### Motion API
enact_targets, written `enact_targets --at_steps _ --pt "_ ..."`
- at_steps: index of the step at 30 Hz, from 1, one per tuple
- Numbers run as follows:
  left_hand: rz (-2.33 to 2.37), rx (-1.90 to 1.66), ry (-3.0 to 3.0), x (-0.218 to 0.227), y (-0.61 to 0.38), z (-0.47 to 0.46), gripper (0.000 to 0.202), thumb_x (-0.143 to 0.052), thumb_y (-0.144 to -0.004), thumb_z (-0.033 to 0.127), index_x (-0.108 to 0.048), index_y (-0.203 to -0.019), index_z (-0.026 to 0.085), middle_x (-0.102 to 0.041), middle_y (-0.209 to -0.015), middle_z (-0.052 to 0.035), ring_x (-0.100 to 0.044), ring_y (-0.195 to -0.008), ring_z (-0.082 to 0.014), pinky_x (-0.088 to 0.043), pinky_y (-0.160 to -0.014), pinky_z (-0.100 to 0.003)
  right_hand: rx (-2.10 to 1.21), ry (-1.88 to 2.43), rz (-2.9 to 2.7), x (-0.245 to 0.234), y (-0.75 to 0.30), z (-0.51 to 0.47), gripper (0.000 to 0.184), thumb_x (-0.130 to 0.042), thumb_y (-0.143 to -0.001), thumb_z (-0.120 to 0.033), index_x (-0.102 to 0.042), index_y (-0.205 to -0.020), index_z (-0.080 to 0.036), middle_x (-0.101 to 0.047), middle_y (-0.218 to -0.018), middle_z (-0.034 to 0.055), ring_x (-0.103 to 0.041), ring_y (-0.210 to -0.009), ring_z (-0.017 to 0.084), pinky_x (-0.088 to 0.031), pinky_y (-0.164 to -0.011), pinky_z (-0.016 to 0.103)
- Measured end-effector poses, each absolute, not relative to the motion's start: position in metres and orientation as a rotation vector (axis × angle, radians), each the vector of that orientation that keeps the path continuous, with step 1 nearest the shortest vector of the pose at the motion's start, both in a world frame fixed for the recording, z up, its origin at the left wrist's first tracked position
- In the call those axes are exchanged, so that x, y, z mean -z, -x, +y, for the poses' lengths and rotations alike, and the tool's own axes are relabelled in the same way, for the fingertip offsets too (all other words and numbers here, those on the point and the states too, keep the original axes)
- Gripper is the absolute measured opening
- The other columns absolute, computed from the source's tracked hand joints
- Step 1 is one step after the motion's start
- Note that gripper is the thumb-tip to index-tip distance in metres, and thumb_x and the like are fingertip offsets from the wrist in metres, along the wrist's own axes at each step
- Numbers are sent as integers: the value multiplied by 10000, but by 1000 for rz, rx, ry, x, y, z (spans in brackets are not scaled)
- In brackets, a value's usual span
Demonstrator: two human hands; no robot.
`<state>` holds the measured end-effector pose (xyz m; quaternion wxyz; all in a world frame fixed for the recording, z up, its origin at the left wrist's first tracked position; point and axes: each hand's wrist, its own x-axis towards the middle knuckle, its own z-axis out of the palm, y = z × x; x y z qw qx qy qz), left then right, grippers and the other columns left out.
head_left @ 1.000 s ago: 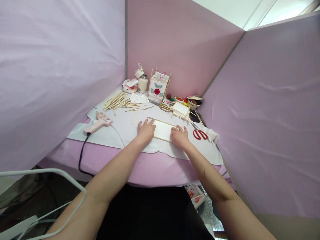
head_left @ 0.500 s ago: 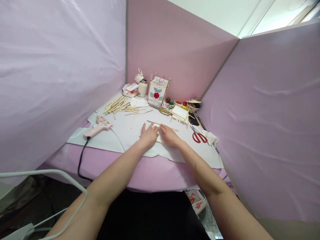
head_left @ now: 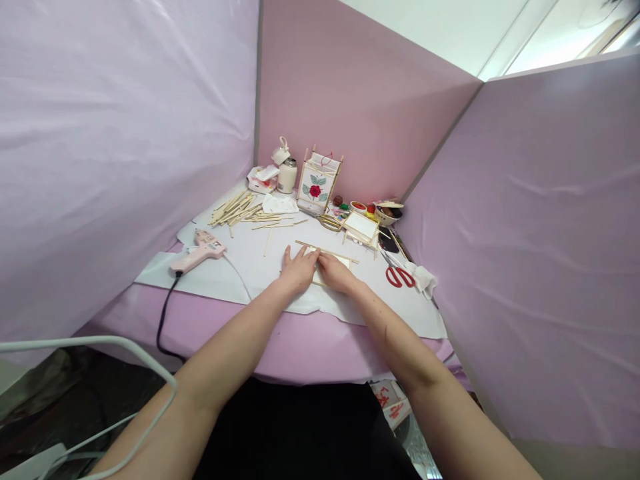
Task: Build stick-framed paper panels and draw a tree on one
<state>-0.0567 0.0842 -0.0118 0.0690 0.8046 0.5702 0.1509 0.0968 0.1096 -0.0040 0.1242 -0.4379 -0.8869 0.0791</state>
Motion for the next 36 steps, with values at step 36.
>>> enact_targets --at_steps 36 --pt "1859 -531 -2568 -21 14 83 260 -586 -989 357 -631 -1212 233 -602 -1305 -105 -624 -1083 -210 -556 -918 -402 -179 1499 -2186 2 -156 107 447 -411 -928 -212 -606 -1314 -102 -599 -1397 205 -556 -1313 289 -395 -1131 444"
